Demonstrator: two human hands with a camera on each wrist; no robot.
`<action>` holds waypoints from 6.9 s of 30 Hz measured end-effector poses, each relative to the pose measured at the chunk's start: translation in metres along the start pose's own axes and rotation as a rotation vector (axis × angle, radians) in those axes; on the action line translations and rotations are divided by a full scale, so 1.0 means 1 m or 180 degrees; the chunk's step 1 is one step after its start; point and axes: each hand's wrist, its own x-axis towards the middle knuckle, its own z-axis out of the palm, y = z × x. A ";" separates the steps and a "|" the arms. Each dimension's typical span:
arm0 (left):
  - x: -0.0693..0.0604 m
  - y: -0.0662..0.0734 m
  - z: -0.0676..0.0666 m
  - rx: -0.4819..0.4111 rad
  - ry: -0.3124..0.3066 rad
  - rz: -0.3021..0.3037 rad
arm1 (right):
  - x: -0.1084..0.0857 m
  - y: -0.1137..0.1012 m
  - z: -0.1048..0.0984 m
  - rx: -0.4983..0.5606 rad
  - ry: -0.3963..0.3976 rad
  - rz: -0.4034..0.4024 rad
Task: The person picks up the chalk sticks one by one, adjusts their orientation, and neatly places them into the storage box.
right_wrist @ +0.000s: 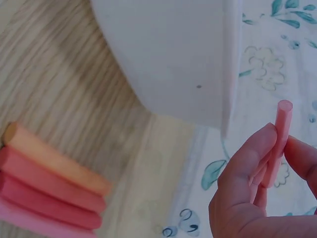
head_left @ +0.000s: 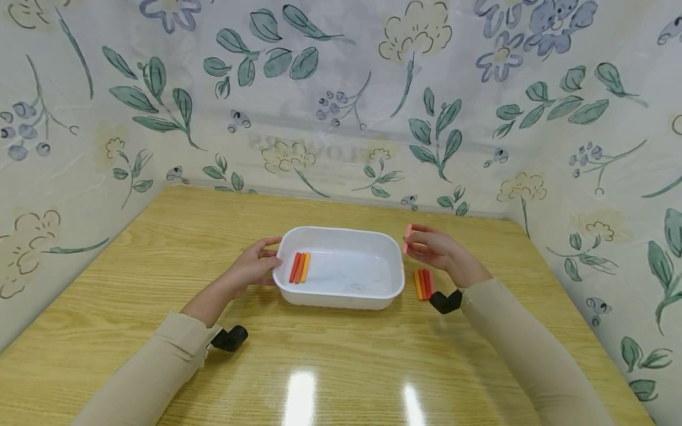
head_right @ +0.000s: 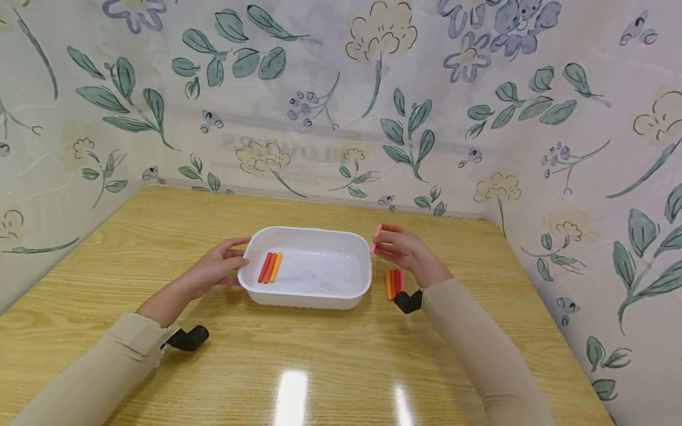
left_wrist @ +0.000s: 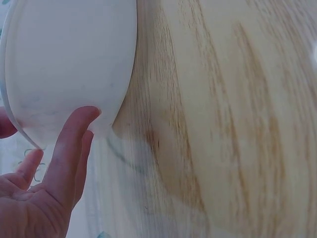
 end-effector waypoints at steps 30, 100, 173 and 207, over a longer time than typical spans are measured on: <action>-0.007 -0.003 0.008 0.0007 0.0049 0.0033 | 0.012 -0.015 0.078 -0.0124 -0.0280 0.0123; -0.009 -0.003 0.010 0.0002 0.0080 0.0006 | 0.056 0.024 0.154 -0.1721 -0.0855 0.0751; -0.007 -0.001 0.009 0.0106 0.0062 -0.0012 | -0.009 0.017 -0.044 -0.0823 -0.0226 0.0023; -0.008 0.001 0.008 0.0052 0.0068 -0.0008 | -0.012 0.051 -0.065 -0.1734 0.0062 0.0075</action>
